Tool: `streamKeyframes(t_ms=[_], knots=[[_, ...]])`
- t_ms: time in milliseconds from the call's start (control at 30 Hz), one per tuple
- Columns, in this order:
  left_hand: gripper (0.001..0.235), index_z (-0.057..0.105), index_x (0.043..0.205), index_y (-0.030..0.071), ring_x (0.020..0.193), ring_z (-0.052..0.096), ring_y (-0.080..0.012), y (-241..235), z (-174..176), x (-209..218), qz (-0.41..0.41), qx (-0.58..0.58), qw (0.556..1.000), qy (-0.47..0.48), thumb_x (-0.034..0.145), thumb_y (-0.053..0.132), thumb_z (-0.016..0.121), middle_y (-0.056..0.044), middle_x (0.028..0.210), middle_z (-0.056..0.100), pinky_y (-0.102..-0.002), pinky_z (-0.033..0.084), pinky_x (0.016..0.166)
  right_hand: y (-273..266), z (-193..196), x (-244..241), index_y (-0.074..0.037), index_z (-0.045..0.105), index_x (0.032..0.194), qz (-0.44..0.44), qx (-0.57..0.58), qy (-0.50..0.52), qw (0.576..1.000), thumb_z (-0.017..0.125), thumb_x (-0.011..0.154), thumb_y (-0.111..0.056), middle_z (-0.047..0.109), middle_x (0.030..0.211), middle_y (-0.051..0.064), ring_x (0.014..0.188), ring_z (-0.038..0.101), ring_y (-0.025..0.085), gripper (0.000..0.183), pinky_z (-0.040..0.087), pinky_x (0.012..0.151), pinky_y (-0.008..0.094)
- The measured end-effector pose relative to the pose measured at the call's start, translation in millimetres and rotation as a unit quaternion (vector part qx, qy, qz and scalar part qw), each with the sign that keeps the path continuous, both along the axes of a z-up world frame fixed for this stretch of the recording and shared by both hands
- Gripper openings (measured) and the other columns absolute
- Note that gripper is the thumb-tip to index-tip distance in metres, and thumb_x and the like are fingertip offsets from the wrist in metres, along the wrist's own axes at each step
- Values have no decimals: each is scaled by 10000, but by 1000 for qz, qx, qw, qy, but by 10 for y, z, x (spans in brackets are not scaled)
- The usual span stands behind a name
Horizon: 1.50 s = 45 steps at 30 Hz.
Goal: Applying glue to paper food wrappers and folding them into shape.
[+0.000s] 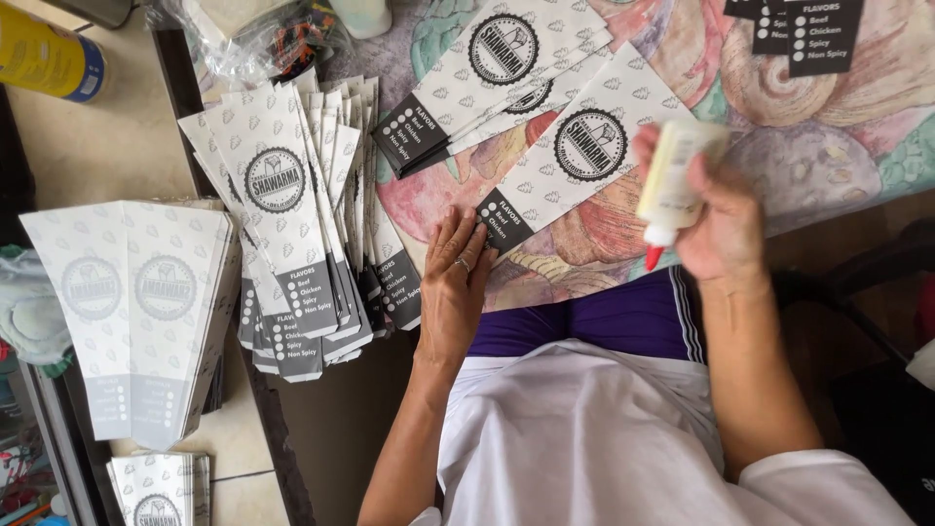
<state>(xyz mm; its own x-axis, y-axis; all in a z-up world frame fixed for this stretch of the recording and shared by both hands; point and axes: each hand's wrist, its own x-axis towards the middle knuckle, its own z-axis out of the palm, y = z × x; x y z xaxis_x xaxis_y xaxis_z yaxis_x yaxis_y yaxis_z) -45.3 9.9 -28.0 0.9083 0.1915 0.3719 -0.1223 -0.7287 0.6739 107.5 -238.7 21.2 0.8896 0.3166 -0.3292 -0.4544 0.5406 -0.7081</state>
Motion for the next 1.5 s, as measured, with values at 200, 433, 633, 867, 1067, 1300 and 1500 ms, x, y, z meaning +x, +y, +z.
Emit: streamKeyframes(t_ms=[200,433,633,867,1067,1300,1500], knots=[[380,684,1315,25,1364,552,-349,-39,115,15,36,41,999,0,946,87,745,-151,1401,657,-438,400,1201,798,-108,-768,-52,706,1161,162,59,125,977,746,846,-181,779,1029,189,886,768,307,342,625,833,503],[477,607,1433,57,1386,536,-344,-35,-11,1,27,54,998,12,973,136,709,-133,1416,651,-458,385,1196,251,-38,-239,-43,714,989,102,43,92,990,739,868,-168,766,853,157,737,767,280,176,636,676,480],[508,548,1505,112,1472,415,-368,-61,-47,-4,9,114,993,18,1004,87,630,-124,1513,575,-495,310,1235,-525,-192,298,-153,524,1428,-82,-75,-83,990,684,963,-394,624,1461,44,1394,604,180,548,441,1237,365],[718,198,1627,39,1586,104,-465,-138,33,-61,-56,205,972,104,1077,474,349,-225,1696,173,-631,100,1289,-399,-101,150,-3,530,1401,-29,38,-53,997,720,894,-197,615,1352,174,1192,588,245,576,547,871,321],[974,175,1618,-12,1571,168,-463,-407,41,90,-69,297,947,99,988,600,596,-297,1673,167,-612,180,1284,-1150,-173,313,0,603,1376,-181,-13,-52,982,794,843,-250,708,1313,157,1213,715,252,620,607,999,310],[354,608,1304,-35,1183,683,-442,-769,147,-65,-58,247,967,18,953,-37,560,-204,1229,712,-451,608,777,-1463,-385,241,60,552,1440,-239,12,-64,969,826,844,-253,626,1477,229,1364,666,292,727,529,1249,338],[420,499,1466,131,1093,735,-352,-649,859,633,-86,-129,988,22,1057,44,470,-197,1344,681,-410,582,864,-1469,-367,256,137,509,1468,-253,83,-41,963,906,777,-179,597,1507,284,1395,638,356,857,530,1231,375]])
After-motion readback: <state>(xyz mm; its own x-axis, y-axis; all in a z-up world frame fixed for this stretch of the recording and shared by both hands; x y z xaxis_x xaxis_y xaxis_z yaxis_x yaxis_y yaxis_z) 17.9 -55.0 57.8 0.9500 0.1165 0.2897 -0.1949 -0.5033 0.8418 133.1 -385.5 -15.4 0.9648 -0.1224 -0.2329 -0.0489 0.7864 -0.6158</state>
